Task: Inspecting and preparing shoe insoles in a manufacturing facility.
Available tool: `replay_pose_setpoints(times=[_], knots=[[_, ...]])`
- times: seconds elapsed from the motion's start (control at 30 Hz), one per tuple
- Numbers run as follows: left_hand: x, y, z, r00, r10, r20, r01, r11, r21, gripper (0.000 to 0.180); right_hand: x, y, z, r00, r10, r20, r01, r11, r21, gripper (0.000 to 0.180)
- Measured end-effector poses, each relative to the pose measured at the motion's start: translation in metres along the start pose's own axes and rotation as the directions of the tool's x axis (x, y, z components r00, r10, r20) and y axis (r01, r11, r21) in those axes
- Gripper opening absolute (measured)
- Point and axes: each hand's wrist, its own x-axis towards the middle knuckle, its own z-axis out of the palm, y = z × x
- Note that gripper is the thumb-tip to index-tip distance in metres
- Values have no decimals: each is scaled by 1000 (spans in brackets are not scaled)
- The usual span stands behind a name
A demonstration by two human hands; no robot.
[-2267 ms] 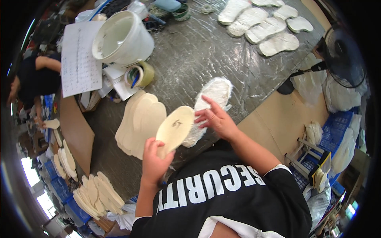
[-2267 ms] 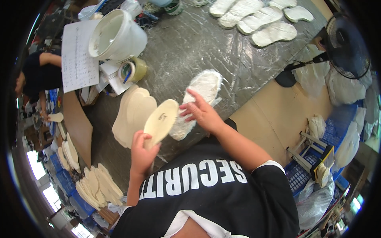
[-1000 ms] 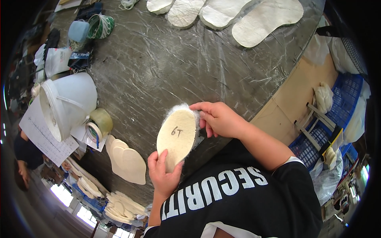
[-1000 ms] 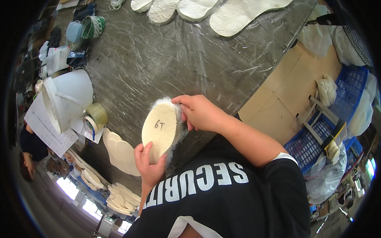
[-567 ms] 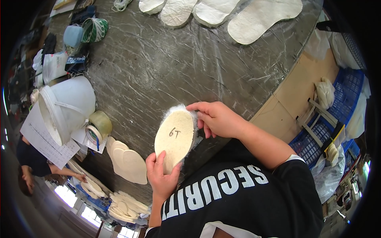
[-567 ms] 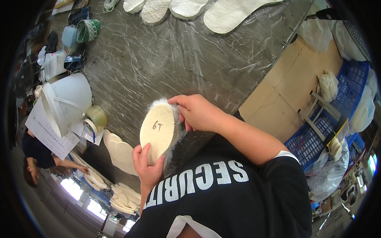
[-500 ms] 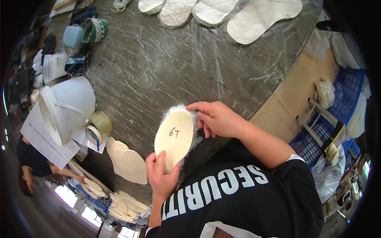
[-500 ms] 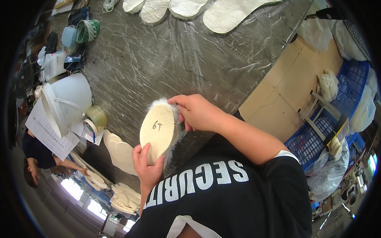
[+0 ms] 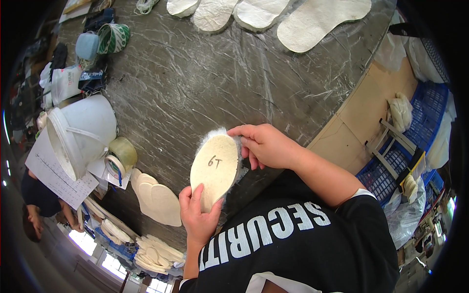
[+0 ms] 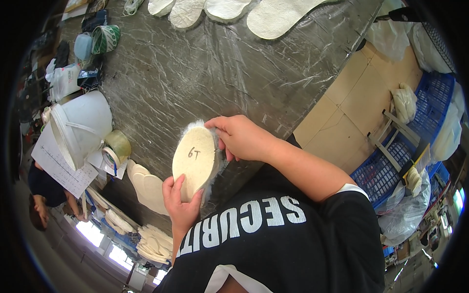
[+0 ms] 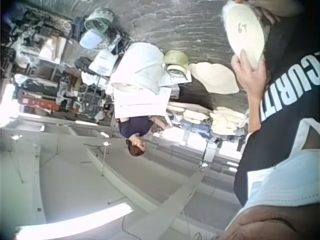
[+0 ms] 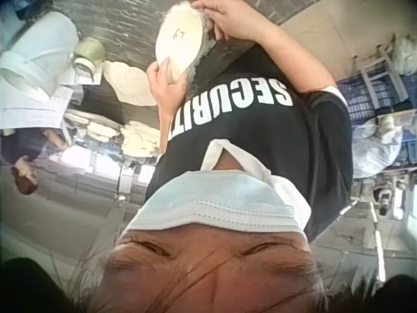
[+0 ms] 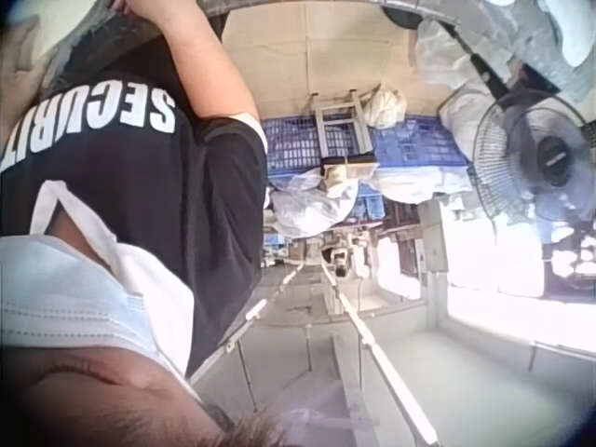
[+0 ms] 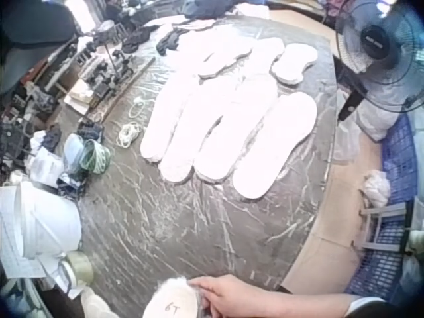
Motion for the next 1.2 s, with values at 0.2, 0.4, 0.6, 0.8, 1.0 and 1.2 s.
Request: replay_pose_setpoints(times=[0.2, 0.4, 0.6, 0.8, 1.0, 1.2], knots=[[3, 2, 3, 1000, -4, 16, 4, 1000, 6, 60, 0, -1, -1, 1000, -1, -2, 1, 1000, 1, 35], [3, 1, 8, 999, -37, 21, 37, 999, -6, 62, -1, -5, -1, 999, 33, -5, -33, 999, -25, 34], [1, 1, 11, 999, -12, 31, 13, 999, -41, 67, -3, -4, 3, 999, 5, -37, -8, 997, -76, 35], [-1, -5, 15, 1000, -2, 31, 3, 1000, -26, 70, -7, 1, 4, 997, 14, -73, -20, 996, -83, 42], [0, -8, 19, 995, 96, -35, -97, 995, -24, 64, -11, 3, 9, 990, -5, -138, -9, 994, -106, 50], [-1, -8, 17, 984, 175, -38, -175, 984, -17, 52, -12, 4, 11, 982, -12, -187, -19, 987, -161, 49]])
